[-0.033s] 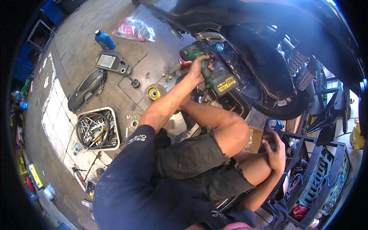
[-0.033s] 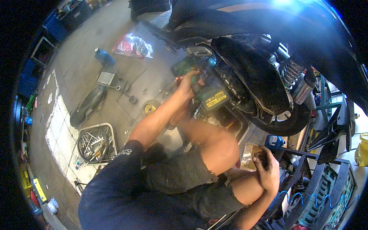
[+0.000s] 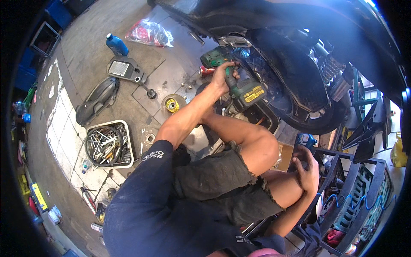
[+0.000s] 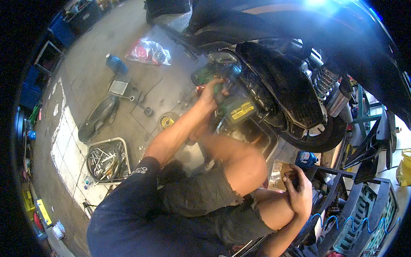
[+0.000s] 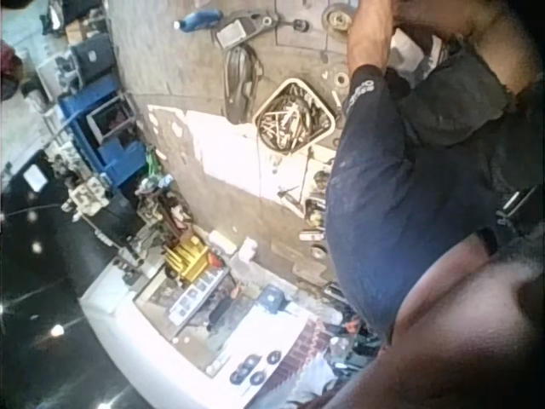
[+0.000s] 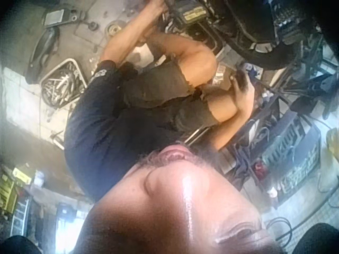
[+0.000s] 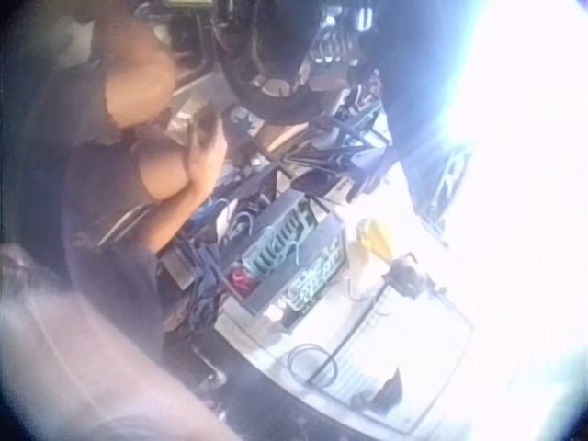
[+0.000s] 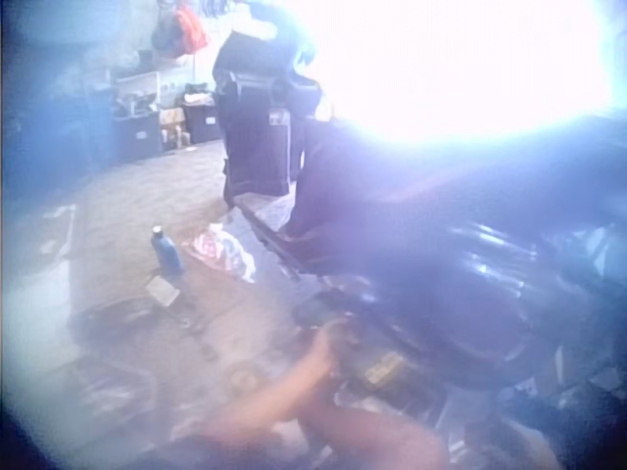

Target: The person replaces a motorcycle drive belt. They use a cloth to clean components, remove the transmission assembly, unwrap a new belt from a plastic bag, and position it for installation.

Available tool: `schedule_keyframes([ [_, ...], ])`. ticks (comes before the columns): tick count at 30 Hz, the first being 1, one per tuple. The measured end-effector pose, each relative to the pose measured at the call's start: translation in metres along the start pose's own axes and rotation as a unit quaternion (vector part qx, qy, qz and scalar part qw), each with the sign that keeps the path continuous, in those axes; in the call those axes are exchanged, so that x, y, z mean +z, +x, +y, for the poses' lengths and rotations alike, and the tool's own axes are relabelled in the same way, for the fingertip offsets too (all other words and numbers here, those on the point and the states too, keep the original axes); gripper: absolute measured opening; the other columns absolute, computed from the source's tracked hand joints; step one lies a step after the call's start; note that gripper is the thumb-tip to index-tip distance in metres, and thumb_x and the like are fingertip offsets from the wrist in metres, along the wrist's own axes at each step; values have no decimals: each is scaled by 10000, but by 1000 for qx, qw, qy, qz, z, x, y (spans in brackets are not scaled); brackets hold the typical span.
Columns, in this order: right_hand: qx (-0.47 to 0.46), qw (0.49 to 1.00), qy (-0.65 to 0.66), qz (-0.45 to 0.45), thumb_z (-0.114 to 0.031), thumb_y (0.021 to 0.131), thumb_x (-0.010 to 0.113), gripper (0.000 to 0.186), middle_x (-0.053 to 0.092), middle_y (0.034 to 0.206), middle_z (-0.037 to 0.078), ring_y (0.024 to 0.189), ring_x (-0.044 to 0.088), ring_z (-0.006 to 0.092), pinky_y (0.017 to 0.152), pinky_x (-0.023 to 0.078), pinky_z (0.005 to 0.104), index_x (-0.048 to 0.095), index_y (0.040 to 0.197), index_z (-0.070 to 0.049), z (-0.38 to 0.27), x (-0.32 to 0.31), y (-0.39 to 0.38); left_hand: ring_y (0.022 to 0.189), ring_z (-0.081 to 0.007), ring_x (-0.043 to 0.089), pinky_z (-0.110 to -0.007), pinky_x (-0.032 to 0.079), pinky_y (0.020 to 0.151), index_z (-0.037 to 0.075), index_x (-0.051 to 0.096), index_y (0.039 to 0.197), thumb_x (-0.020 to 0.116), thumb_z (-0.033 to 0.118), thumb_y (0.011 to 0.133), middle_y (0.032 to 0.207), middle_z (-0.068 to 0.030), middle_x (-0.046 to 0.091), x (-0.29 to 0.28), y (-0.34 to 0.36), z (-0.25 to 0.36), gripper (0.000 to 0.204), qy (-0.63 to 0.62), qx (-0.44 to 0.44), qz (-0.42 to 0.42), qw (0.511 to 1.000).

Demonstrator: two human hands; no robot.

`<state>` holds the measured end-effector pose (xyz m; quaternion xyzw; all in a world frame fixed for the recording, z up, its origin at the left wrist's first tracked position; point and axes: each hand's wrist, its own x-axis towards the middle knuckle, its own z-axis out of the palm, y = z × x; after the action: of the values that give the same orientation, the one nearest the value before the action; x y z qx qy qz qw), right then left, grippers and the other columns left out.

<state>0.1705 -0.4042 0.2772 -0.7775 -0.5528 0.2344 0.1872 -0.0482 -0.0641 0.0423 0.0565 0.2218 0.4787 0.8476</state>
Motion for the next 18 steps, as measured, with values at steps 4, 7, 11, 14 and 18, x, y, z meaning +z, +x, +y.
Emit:
schedule_keyframes([
  [4, -1, 1000, 12, 15, -50, 891, 702, 397, 709, 997, 137, 886, 675, 193, 826, 531, 329, 607, 1269, 24, 15, -5, -8, 665, -172, 503, -329, 462, 622, 54, 550, 1035, 609, 114, 904, 913, -89, 607, 21, 1, -27, 156, -71, 39, -17, 997],
  [7, -4, 1000, 9, 14, -41, 893, 697, 387, 708, 992, 129, 884, 667, 188, 830, 529, 329, 613, 1265, 24, 7, -5, -6, 642, -174, 492, -327, 459, 622, 62, 547, 1039, 612, 133, 900, 818, -84, 571, 18, -17, -14, 168, -35, 8, 29, 999],
  [11, -22, 1000, 19, 2, -30, 896, 689, 374, 702, 980, 126, 872, 658, 187, 835, 524, 323, 615, 1257, 31, 7, -3, -6, 622, -167, 488, -319, 449, 613, 72, 557, 1071, 617, 160, 899, 737, -76, 546, -25, -44, 11, 203, 70, 12, -16, 997],
  [14, -17, 999, 35, 0, -19, 901, 680, 357, 693, 980, 117, 895, 632, 172, 846, 512, 313, 615, 1247, 39, 7, -4, -4, 614, -157, 495, -314, 440, 600, 72, 570, 1099, 623, 181, 902, 658, -56, 522, -21, -92, 39, 231, 95, -6, -13, 995],
  [18, 16, 998, 65, 19, -26, 961, 619, 343, 688, 1011, 106, 950, 619, 181, 906, 487, 314, 596, 1298, 31, 14, 1, -2, 577, -161, 500, -314, 430, 574, 71, 584, 1095, 601, 198, 925, 593, -39, 495, -72, -183, 73, 212, 156, 6, 104, 982],
])
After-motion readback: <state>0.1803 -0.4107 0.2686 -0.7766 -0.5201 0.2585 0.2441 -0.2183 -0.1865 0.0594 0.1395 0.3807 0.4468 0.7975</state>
